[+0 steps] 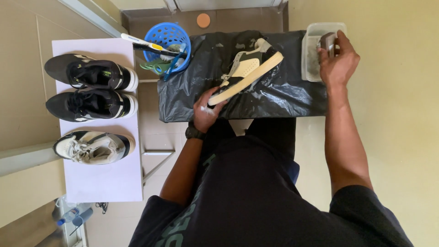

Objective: Cleaning the side and sole of a sneaker using a brush and soapy water on a workstation.

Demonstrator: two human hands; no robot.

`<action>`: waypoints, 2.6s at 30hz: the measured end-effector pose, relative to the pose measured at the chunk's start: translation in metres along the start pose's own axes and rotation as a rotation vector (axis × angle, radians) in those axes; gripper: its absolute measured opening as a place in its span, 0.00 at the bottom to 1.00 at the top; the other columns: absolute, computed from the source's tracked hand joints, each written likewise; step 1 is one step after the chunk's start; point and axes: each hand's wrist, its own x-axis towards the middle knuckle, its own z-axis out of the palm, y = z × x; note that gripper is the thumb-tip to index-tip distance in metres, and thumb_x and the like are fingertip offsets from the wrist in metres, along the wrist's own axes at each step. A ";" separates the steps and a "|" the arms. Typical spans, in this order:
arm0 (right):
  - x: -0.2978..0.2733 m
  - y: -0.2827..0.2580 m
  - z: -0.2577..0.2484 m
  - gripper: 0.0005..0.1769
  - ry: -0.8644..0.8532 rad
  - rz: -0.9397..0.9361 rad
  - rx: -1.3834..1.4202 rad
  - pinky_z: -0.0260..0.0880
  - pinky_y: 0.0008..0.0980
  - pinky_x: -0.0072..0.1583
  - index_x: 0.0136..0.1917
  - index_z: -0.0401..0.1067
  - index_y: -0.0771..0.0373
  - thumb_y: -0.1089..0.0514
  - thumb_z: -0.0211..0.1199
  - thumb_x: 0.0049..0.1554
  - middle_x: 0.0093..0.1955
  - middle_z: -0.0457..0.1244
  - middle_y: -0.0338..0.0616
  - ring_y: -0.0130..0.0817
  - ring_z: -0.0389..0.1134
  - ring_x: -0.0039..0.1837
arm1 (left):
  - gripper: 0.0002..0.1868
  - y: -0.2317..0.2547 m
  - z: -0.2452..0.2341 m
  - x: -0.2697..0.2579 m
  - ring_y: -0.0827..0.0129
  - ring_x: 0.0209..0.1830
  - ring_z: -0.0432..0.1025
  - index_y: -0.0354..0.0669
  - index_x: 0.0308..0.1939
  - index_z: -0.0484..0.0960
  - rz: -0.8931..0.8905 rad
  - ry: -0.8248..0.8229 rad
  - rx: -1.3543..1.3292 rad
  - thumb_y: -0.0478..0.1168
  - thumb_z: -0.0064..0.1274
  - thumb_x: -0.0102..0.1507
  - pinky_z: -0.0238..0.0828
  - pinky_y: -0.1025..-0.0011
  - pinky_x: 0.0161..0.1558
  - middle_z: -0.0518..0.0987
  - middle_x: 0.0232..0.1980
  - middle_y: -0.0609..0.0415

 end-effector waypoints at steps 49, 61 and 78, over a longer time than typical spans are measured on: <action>-0.129 -0.204 0.075 0.15 -0.060 -0.505 0.237 0.58 0.43 0.62 0.63 0.80 0.46 0.52 0.61 0.65 0.63 0.69 0.37 0.41 0.66 0.59 | 0.25 0.000 0.003 0.001 0.44 0.57 0.77 0.40 0.61 0.82 -0.113 0.020 -0.046 0.37 0.69 0.60 0.76 0.53 0.57 0.83 0.58 0.41; -0.059 -0.096 0.063 0.23 0.048 -0.335 0.200 0.66 0.52 0.58 0.72 0.73 0.66 0.71 0.56 0.65 0.66 0.65 0.58 0.61 0.66 0.61 | 0.25 0.009 -0.001 0.006 0.42 0.58 0.77 0.37 0.60 0.83 -0.160 0.022 -0.150 0.38 0.70 0.60 0.76 0.53 0.57 0.83 0.58 0.39; -0.112 -0.171 0.070 0.15 0.066 -0.371 0.217 0.68 0.43 0.57 0.63 0.77 0.67 0.61 0.61 0.64 0.62 0.66 0.58 0.52 0.66 0.53 | 0.26 0.018 0.003 0.012 0.44 0.54 0.78 0.39 0.60 0.83 -0.168 0.064 -0.076 0.38 0.72 0.59 0.80 0.52 0.52 0.84 0.56 0.41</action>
